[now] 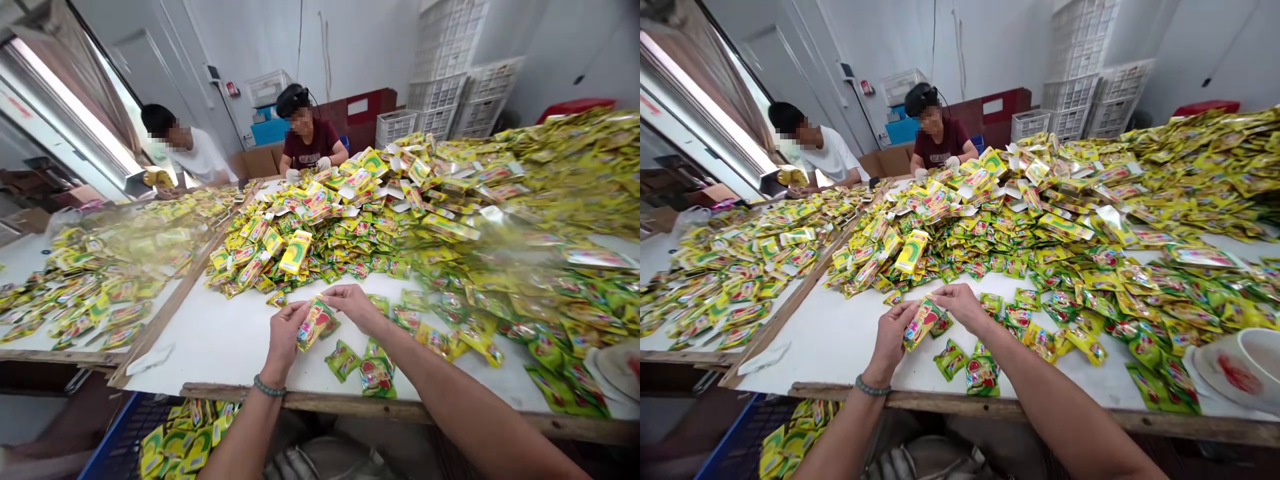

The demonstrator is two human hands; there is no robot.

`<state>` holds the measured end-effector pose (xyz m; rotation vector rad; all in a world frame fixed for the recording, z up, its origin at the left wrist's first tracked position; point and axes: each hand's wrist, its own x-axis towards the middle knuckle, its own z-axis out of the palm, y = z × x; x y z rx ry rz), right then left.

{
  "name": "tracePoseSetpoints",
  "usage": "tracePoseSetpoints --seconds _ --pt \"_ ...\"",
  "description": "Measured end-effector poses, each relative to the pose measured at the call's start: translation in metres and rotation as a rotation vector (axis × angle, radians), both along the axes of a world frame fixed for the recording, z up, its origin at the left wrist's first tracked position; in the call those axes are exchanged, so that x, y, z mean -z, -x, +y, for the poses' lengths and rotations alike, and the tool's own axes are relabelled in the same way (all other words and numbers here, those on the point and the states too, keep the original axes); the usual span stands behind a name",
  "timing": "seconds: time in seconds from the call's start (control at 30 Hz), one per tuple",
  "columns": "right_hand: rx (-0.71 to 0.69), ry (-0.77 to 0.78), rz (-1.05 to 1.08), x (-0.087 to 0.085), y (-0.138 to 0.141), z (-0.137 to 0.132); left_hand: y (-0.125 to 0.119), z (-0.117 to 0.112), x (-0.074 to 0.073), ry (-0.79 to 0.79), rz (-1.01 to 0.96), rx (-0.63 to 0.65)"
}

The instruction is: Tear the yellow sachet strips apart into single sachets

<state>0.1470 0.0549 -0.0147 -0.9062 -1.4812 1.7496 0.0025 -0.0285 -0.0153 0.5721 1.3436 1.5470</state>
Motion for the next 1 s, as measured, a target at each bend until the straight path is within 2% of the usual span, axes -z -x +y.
tracePoseSetpoints --seconds 0.13,0.23,0.43,0.67,0.73,0.8,0.9,0.97,1.0 --pt "-0.063 -0.111 -0.018 0.001 -0.002 0.0 0.0 0.0 0.0 0.009 -0.005 -0.045" --pt "-0.128 -0.166 -0.017 -0.005 0.002 -0.011 0.002 0.001 0.006 -0.019 0.009 -0.113" --pt "0.082 -0.537 -0.261 -0.014 0.019 -0.043 0.007 0.0 0.01 -0.101 0.018 -0.199" --pt "-0.003 -0.519 -0.172 -0.015 0.017 -0.035 0.001 -0.003 0.008 -0.08 0.035 -0.18" --pt "-0.055 -0.543 -0.205 -0.013 0.014 -0.03 0.011 -0.01 -0.003 -0.012 0.078 -0.139" --pt "-0.058 -0.562 -0.273 -0.01 0.011 -0.024 0.036 -0.027 -0.025 0.089 0.237 -0.04" --pt "0.079 -0.579 -0.479 -0.003 0.005 -0.013 0.095 -0.072 -0.071 0.321 0.747 0.138" --pt "0.122 -0.606 -0.634 0.001 0.002 -0.008 0.138 -0.107 -0.098 0.586 1.065 0.271" --pt "0.108 -0.634 -0.696 0.002 0.002 -0.008 0.156 -0.121 -0.108 0.702 1.163 0.295"
